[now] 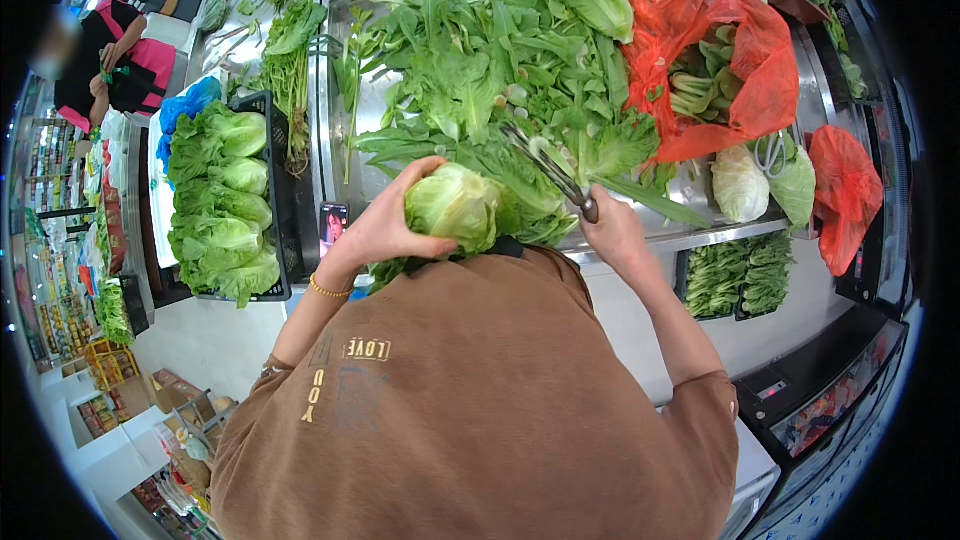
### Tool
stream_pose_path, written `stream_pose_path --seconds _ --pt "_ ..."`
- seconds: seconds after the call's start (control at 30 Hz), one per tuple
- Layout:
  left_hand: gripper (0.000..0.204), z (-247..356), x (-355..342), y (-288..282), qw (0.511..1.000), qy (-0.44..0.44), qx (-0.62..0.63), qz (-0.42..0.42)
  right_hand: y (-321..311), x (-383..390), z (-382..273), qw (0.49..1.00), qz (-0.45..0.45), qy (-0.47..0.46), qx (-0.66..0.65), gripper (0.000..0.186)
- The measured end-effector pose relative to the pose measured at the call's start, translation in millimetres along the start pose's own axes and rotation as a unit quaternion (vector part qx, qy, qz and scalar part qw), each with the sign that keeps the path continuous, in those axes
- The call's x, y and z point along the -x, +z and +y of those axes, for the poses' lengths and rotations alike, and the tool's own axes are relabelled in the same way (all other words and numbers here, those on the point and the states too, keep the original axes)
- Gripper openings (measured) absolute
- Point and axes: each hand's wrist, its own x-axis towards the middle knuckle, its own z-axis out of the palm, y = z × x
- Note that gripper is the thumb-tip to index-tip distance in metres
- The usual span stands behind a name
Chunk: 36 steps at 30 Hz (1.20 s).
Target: The person picks up lettuce from a pile, trims the stem end with a knife, peels away outer leaves, and places the trimmed lettuce into a black crate.
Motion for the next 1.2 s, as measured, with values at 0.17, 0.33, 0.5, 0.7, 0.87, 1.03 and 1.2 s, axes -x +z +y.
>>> stream_pose_path --seconds 0.17,0.33,0.5,0.7,0.87,1.03,1.2 --pt "0.089 -19 -8 8 0.999 0.031 -0.01 -0.007 5 -1 -67 0.99 -0.008 -0.133 -0.052 0.028" --pt "0.095 -14 -6 -1 0.997 -0.05 0.058 0.014 22 -13 14 1.0 0.009 0.025 -0.009 0.031" --pt "0.095 -25 -13 8 0.999 0.0 -0.029 0.021 -2 -12 -73 0.985 0.02 -0.165 -0.039 0.027" --pt "0.094 -11 -4 -11 0.998 -0.018 0.028 0.048 49 -75 60 0.992 0.061 0.066 0.089 0.031" --pt "0.096 44 -27 -30 0.942 0.163 -0.291 0.03 1 -100 -7 0.993 0.036 0.021 -0.112 0.07" --pt "0.092 61 -57 -3 0.743 0.296 -0.599 0.048 9 -98 -54 0.686 -0.176 0.0 -0.706 0.074" --pt "0.079 33 -59 14 0.791 0.297 -0.485 0.227 44 -103 -53 0.476 -0.118 -0.025 -0.871 0.066"
